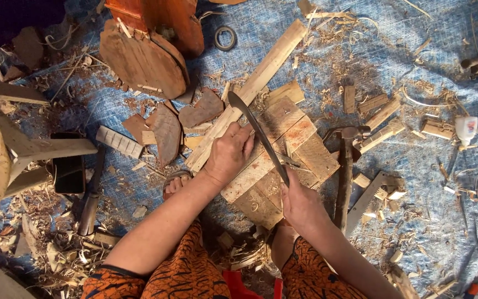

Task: Shaving and smoothing wood pieces using a large curved blade and a metal rod to prepare them for instrument repair.

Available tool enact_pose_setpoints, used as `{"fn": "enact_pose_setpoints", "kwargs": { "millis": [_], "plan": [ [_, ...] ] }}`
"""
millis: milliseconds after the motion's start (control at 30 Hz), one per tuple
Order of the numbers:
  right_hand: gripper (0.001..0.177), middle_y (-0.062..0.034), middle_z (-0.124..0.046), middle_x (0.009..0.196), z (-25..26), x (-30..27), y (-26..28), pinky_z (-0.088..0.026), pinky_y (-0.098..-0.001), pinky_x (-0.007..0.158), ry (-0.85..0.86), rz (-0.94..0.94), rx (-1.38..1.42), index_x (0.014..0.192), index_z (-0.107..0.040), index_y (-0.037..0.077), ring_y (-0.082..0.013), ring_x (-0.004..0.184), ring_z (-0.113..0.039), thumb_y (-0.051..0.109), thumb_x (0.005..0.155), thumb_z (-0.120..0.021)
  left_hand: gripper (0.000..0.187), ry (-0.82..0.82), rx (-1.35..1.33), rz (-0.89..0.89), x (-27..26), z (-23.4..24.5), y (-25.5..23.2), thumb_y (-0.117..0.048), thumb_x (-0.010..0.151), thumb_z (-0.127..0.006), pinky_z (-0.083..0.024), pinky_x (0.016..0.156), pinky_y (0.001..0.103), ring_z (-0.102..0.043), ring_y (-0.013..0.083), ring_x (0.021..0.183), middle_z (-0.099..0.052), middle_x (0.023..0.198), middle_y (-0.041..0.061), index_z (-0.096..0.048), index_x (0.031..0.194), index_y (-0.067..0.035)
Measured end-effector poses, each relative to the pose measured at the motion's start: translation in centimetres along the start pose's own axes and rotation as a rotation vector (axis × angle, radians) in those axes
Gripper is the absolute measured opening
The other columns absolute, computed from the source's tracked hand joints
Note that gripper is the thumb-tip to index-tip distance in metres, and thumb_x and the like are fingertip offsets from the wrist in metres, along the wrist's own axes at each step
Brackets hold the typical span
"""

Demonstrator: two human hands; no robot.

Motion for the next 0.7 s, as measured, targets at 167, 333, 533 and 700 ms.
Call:
{"fn": "enact_pose_setpoints", "kwargs": {
  "millis": [167, 333, 533, 700],
  "plan": [
    [0.036, -0.0172, -0.066, 0.059, 0.4, -0.3, 0.5, -0.056, -0.0426, 0.053, 0.010, 0.054, -0.049, 0.140, -0.038, 0.017, -0.0352, 0.053, -0.070, 0.022, 0.104, -0.037, 0.011, 0.037, -0.055, -0.009, -0.5, -0.8, 1.0, -0.018, 0.096, -0.064, -0.060, 0.054, 0.047, -0.070, 0.0367, 0.065, -0.060, 0.080, 0.008, -0.071, 0.103, -0.015],
    [0.038, -0.0161, -0.066, 0.061, -0.6, -0.7, -0.5, -0.058, -0.0387, 0.050, -0.013, 0.060, -0.073, 0.142, -0.038, 0.013, -0.0305, 0.050, -0.068, 0.019, 0.105, -0.037, 0.012, 0.052, -0.077, -0.024, -0.1, 0.2, 0.0, -0.018, 0.098, -0.060, -0.060, 0.057, 0.048, -0.070, 0.0384, 0.068, -0.061, 0.083, 0.007, -0.070, 0.103, -0.015],
    [0.039, -0.0207, -0.068, 0.064, 0.6, -1.3, 0.9, -0.059, -0.0471, 0.056, -0.053, 0.091, -0.148, 0.142, -0.038, 0.010, -0.0380, 0.055, -0.072, 0.019, 0.104, -0.038, 0.013, 0.074, -0.044, -0.032, 0.4, 0.8, -0.2, -0.020, 0.099, -0.058, -0.061, 0.060, 0.048, -0.070, 0.0385, 0.070, -0.061, 0.086, 0.006, -0.070, 0.102, -0.016],
    [0.046, -0.0191, -0.070, 0.067, 0.6, -0.6, 1.2, -0.061, -0.0386, 0.053, -0.007, 0.014, -0.101, 0.148, -0.036, 0.005, -0.0305, 0.053, -0.071, 0.014, 0.104, -0.041, 0.015, 0.053, -0.062, -0.034, -0.1, -0.5, 0.7, -0.025, 0.102, -0.056, -0.061, 0.064, 0.049, -0.071, 0.0382, 0.074, -0.062, 0.089, 0.007, -0.069, 0.101, -0.019]
  ]
}}
Point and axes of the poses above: each hand's wrist, its own x-axis towards the middle knuckle, its own z-axis out of the back of the hand, y = z × x, the point moved 3 cm from there along x, towards the middle knuckle
